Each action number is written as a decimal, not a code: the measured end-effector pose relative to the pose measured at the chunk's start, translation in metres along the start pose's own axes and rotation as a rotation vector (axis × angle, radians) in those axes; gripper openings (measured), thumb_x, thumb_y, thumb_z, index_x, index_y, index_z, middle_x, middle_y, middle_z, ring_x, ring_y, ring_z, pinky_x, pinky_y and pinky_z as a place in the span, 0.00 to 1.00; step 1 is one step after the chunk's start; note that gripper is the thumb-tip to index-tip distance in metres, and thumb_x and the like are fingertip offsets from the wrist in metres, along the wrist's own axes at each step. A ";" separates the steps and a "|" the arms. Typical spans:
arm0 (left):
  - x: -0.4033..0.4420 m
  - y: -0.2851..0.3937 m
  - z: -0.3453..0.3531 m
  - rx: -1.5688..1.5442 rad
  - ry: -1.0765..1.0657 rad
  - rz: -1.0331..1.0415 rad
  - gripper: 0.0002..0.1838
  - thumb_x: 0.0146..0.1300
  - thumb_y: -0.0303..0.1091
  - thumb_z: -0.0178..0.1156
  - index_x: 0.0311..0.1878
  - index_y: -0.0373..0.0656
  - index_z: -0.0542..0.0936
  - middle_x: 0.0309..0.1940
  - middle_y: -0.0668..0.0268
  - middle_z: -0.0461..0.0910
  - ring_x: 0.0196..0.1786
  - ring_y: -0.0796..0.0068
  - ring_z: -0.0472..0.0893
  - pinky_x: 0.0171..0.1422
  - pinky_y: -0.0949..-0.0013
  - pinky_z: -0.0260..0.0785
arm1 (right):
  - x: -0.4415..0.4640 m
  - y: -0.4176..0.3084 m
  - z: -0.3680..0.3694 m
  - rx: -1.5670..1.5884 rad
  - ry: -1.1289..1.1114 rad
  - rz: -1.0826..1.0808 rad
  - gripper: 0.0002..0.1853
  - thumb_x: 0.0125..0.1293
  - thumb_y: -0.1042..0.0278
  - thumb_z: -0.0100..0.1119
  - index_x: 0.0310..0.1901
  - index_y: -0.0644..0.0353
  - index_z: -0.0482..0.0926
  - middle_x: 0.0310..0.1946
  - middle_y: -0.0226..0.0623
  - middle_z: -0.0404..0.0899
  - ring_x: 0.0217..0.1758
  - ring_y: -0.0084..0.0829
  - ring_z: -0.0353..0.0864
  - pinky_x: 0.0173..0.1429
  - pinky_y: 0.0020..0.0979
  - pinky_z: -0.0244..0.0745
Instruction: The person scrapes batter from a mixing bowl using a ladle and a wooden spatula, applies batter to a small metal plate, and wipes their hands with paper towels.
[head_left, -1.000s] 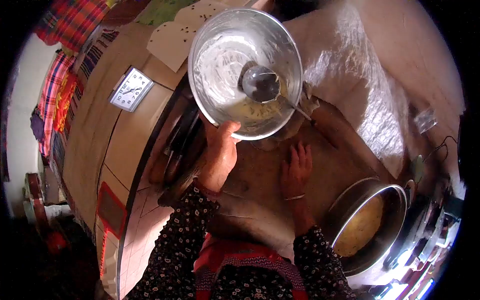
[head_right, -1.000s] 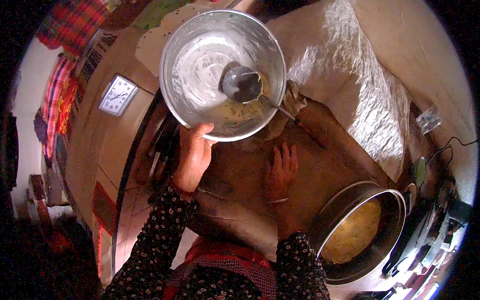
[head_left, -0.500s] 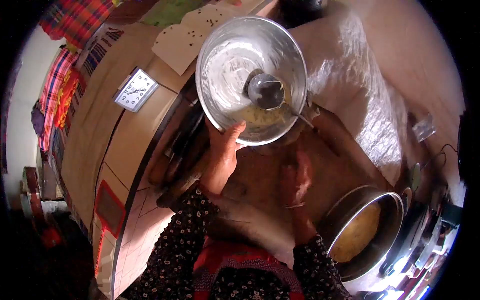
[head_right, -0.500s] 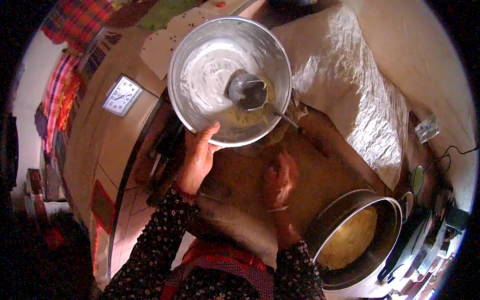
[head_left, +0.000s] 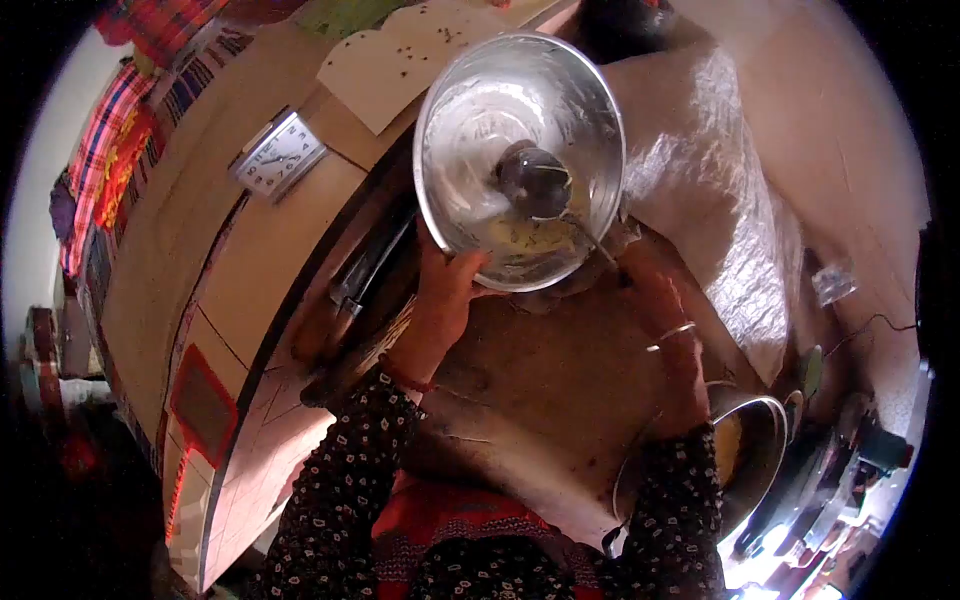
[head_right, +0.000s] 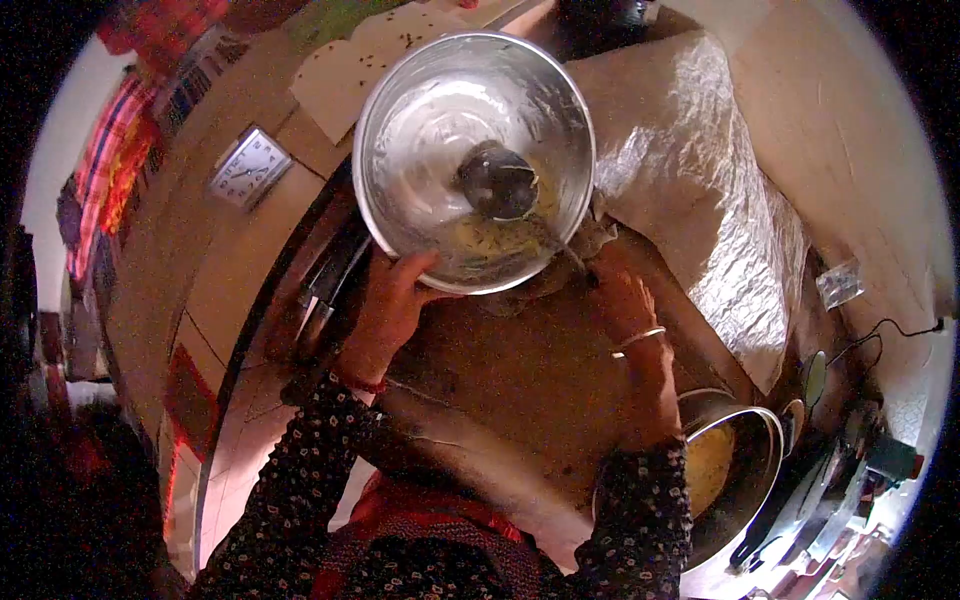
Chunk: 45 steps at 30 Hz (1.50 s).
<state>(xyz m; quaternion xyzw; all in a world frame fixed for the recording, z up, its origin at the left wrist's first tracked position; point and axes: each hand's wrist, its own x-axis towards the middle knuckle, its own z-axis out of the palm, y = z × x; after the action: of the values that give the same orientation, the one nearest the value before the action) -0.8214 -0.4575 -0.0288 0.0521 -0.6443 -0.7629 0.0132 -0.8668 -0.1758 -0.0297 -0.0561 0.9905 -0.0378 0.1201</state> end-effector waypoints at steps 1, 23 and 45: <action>0.000 0.000 0.000 0.082 -0.007 0.044 0.37 0.55 0.26 0.55 0.67 0.49 0.49 0.58 0.56 0.62 0.55 0.61 0.73 0.46 0.58 0.79 | -0.013 -0.010 -0.026 0.321 -0.128 -0.079 0.21 0.58 0.68 0.54 0.55 0.51 0.71 0.32 0.39 0.80 0.36 0.35 0.80 0.37 0.34 0.72; 0.007 0.007 0.024 -0.365 0.192 -0.059 0.51 0.47 0.19 0.49 0.71 0.41 0.30 0.69 0.49 0.44 0.71 0.60 0.50 0.74 0.64 0.41 | -0.004 -0.048 -0.109 0.135 0.387 -0.532 0.29 0.56 0.77 0.53 0.61 0.47 0.69 0.40 0.43 0.78 0.37 0.42 0.79 0.39 0.41 0.75; 0.006 -0.012 0.029 -0.214 0.237 0.074 0.47 0.46 0.16 0.44 0.72 0.49 0.38 0.64 0.57 0.53 0.67 0.63 0.58 0.68 0.63 0.59 | 0.001 -0.070 -0.061 0.357 0.471 -0.488 0.23 0.60 0.80 0.46 0.58 0.56 0.71 0.41 0.50 0.78 0.43 0.46 0.79 0.44 0.40 0.75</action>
<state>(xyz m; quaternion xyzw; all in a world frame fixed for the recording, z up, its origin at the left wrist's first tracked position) -0.8293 -0.4275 -0.0359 0.1162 -0.5548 -0.8146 0.1226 -0.8750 -0.2416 0.0354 -0.2584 0.9262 -0.2490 -0.1157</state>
